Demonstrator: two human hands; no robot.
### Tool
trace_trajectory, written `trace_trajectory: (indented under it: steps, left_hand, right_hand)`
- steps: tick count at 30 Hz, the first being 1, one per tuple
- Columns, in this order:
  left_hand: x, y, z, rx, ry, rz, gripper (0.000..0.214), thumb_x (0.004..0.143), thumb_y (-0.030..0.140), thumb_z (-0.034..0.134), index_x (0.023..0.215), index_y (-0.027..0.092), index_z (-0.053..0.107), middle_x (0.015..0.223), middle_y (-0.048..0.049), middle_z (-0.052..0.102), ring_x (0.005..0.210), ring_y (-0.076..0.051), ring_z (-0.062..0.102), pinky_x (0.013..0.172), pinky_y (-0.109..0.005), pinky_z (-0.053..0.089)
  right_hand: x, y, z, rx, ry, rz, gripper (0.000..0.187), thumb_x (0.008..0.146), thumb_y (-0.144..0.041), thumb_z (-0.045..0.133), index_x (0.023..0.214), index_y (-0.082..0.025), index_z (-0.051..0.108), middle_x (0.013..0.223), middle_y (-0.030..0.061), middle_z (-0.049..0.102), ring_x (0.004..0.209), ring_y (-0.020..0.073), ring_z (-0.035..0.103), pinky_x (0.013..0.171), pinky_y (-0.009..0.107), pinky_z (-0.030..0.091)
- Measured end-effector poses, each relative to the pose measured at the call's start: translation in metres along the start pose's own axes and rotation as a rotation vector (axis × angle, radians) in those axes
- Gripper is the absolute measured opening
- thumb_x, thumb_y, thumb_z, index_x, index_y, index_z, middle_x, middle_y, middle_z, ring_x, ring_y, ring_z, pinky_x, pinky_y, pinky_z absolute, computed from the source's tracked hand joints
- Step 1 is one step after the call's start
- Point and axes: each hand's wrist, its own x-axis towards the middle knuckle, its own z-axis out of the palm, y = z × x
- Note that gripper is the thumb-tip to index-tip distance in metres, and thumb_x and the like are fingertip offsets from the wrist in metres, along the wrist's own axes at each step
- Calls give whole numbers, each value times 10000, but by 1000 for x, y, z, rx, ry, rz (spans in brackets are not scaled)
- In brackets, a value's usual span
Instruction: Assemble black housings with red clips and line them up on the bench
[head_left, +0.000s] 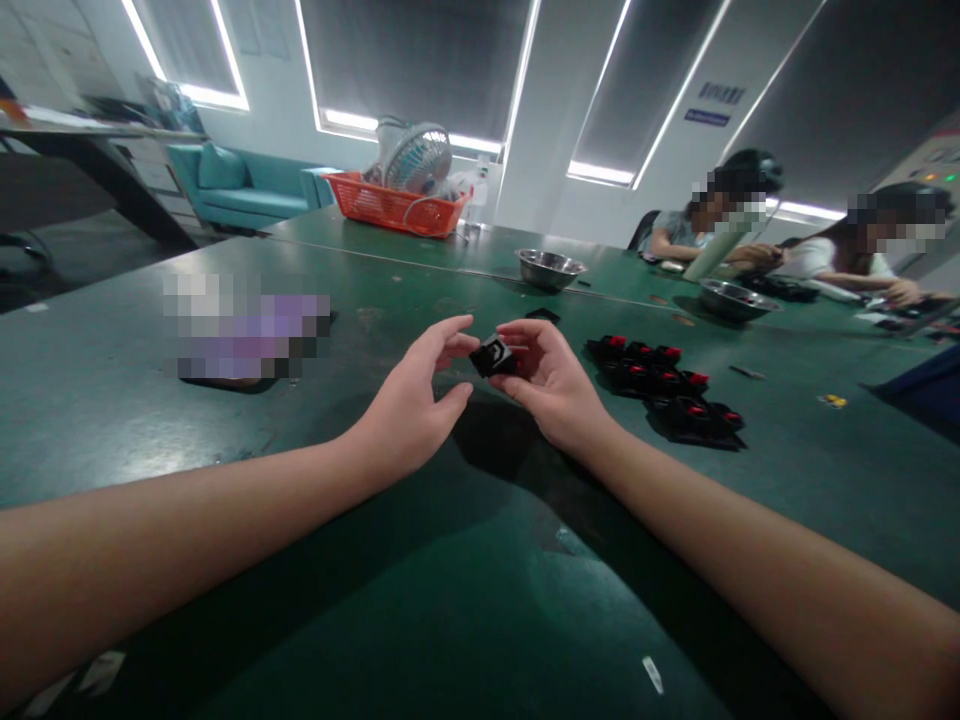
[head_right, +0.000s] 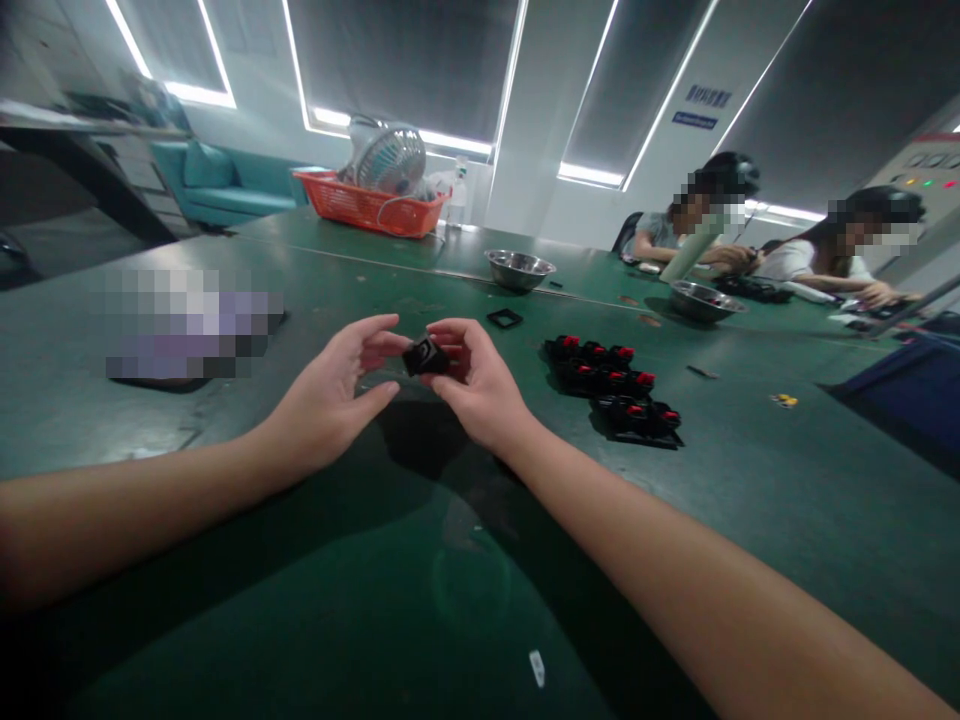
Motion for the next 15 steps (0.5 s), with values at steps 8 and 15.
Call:
trace_trajectory:
  steps: [8,15]
  left_hand:
    - [0,6,-1,81,-72,-75,512,822,205,614,1307,92,491,1272,-152,578,1154,-230,574,1018,-407,467]
    - [1,6,-2,28,-61,-85,384,806,175,631,1184,128,584,1177,-104,630,1070,-210,611,960,-395,493]
  right_hand:
    - [-2,-3,4,96,-62,64,580,651,-111,682,1159,-267,452,1045,20,508,990,181,579,887,344,496]
    - [-2,-4,5,103,-82,10,574,644,-68,654,1143,-267,451,1020,9,524,1014,178,586,948,361,477]
